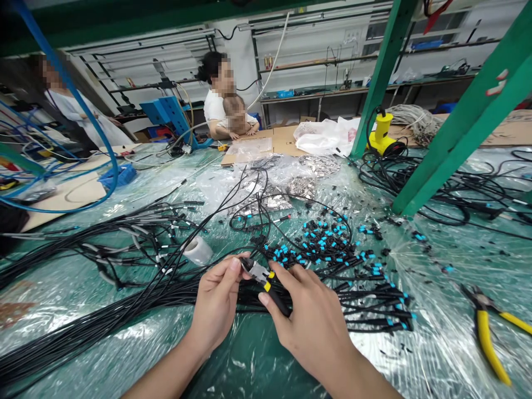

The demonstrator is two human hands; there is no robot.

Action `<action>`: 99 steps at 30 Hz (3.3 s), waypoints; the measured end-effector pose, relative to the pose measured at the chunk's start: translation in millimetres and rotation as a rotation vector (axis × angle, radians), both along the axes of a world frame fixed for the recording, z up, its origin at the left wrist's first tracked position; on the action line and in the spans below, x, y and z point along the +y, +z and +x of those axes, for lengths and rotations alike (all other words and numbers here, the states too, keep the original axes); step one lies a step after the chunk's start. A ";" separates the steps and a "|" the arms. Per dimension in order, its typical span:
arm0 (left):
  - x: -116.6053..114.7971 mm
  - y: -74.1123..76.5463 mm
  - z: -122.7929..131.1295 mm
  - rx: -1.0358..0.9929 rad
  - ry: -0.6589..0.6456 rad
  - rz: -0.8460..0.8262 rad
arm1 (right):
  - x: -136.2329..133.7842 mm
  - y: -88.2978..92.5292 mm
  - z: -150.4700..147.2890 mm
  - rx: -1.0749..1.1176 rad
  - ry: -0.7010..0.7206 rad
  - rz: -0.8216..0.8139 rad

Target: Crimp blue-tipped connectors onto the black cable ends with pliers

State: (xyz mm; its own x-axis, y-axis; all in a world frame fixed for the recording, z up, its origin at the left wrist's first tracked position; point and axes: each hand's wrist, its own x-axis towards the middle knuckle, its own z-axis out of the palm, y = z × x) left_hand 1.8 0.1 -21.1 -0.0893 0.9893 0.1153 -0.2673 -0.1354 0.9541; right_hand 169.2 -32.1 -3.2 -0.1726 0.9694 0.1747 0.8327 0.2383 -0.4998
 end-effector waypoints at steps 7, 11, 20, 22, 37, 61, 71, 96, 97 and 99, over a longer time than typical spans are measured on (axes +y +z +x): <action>2.1 1.2 1.8 -0.009 0.023 0.022 | -3.4 5.3 -4.3 0.132 0.032 -0.084; 1.9 4.9 2.8 -0.013 0.041 0.029 | -4.4 9.8 -7.6 0.244 0.074 -0.163; 1.1 3.6 1.9 0.012 0.054 0.015 | -2.8 12.0 -10.5 0.376 0.144 -0.225; 0.7 1.7 1.6 0.019 0.053 0.025 | -2.9 10.2 -10.7 0.344 0.127 -0.210; -4.1 -3.5 5.5 0.158 0.104 0.053 | -2.8 -4.3 -5.4 0.059 -0.006 0.006; -2.4 -1.2 -2.8 0.383 0.104 0.212 | -3.7 8.4 -3.9 0.172 0.074 -0.165; -4.2 -8.1 -1.3 0.280 0.063 0.165 | -3.7 -1.2 -3.6 0.028 -0.003 -0.055; 3.3 -3.1 1.1 -0.049 0.022 -0.012 | 0.8 0.9 3.5 0.033 -0.034 -0.025; 2.5 -2.6 1.2 -0.051 0.019 -0.011 | 0.4 -0.4 2.7 0.020 -0.025 -0.019; 0.9 -2.0 1.3 -0.057 0.008 -0.017 | -0.5 -2.1 0.8 0.007 -0.006 -0.018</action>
